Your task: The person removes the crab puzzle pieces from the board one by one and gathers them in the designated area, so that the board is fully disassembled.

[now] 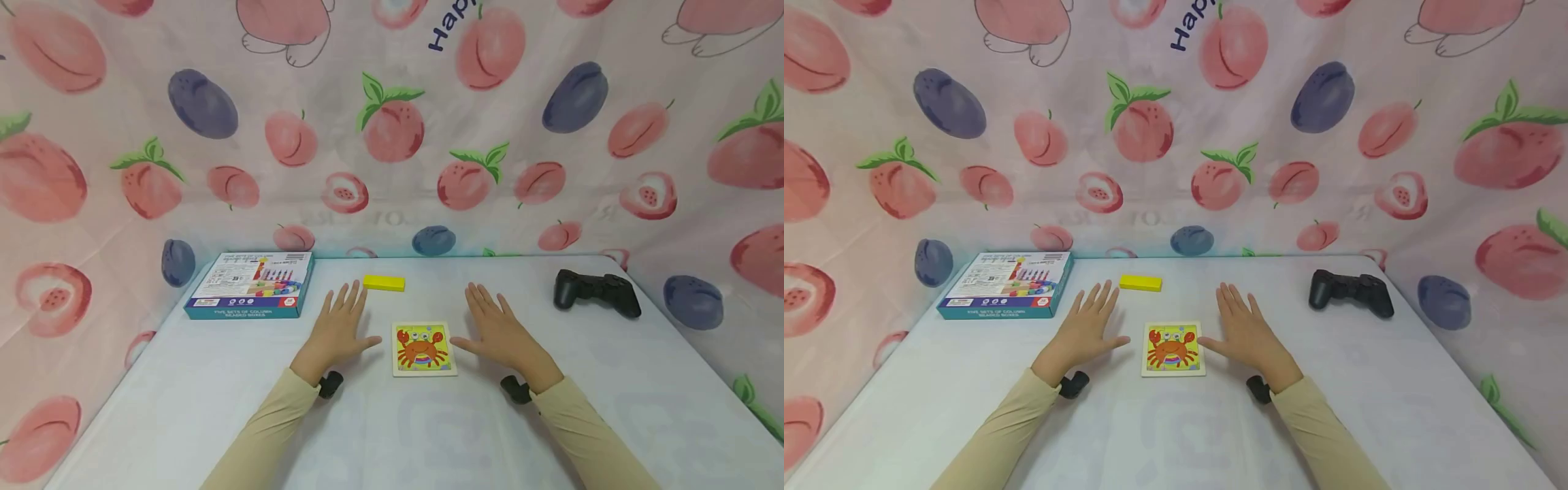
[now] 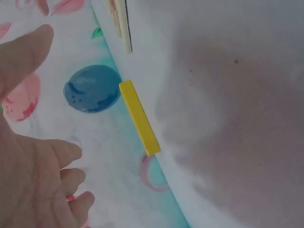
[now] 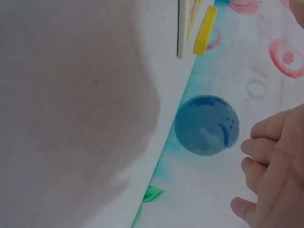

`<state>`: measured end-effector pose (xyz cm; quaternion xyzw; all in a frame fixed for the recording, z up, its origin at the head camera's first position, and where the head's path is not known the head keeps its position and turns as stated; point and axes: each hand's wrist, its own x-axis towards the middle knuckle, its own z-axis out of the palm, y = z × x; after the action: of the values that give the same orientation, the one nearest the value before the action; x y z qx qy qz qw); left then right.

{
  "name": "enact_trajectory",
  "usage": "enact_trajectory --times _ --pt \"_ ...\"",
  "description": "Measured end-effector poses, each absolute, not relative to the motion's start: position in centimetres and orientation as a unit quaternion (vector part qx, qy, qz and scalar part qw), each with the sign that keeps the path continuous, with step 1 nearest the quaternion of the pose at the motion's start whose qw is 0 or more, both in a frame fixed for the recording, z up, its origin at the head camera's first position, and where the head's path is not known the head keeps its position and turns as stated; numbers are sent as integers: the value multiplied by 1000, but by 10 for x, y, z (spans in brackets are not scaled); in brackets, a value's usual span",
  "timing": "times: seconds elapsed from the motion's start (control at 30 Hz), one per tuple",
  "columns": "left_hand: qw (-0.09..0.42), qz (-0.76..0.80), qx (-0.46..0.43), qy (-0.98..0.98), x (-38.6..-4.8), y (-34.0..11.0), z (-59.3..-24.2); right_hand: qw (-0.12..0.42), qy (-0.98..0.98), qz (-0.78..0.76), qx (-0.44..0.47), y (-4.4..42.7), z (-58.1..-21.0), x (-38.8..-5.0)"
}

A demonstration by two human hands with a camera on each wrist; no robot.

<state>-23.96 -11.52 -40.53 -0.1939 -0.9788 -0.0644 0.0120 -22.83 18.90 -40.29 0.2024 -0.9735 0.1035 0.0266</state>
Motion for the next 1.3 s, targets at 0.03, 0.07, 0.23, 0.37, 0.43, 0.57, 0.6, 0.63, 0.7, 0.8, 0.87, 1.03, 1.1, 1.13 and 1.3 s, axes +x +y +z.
enact_trajectory --times 0.03,0.07,0.23,0.37,0.43,0.57,0.6,0.63,0.7,0.8,0.87,1.03,1.1,1.13,1.3 --pt "11 -64 -196 -978 -240 -115 -406 25 -973 104 204 189 -403 -228" --pt "9 -63 -199 -978 -240 -114 -407 24 -973 104 205 189 -404 -228" --pt "-11 -50 -220 -974 -240 -110 -413 19 -970 97 223 186 -405 -228" --pt "-47 -54 -239 -968 -237 -105 -413 16 -966 91 240 183 -405 -228" --pt "-64 -58 -246 -965 -234 -103 -411 8 -964 87 249 182 -406 -228" --pt "-80 -41 -261 -961 -234 -99 -411 -6 -961 68 269 179 -408 -228" --pt "-82 -33 -264 -960 -234 -98 -412 -8 -960 62 275 178 -408 -228" --pt "-83 -25 -269 -959 -235 -97 -413 -11 -958 55 280 177 -408 -228" --pt "-87 -10 -276 -957 -236 -95 -416 -17 -955 45 292 175 -408 -228" --pt "-95 2 -282 -955 -236 -93 -419 -24 -949 29 312 173 -409 -227" --pt "-100 7 -284 -954 -236 -92 -419 -31 -946 21 321 172 -410 -226" --pt "-108 21 -287 -952 -237 -91 -417 -47 -941 -3 334 169 -411 -226" --pt "-111 22 -293 -949 -237 -91 -415 -51 -939 -14 341 169 -412 -226" --pt "-113 24 -297 -948 -237 -91 -415 -52 -937 -19 344 170 -411 -226" --pt "-118 40 -318 -940 -240 -91 -410 -58 -932 -37 357 172 -412 -229"
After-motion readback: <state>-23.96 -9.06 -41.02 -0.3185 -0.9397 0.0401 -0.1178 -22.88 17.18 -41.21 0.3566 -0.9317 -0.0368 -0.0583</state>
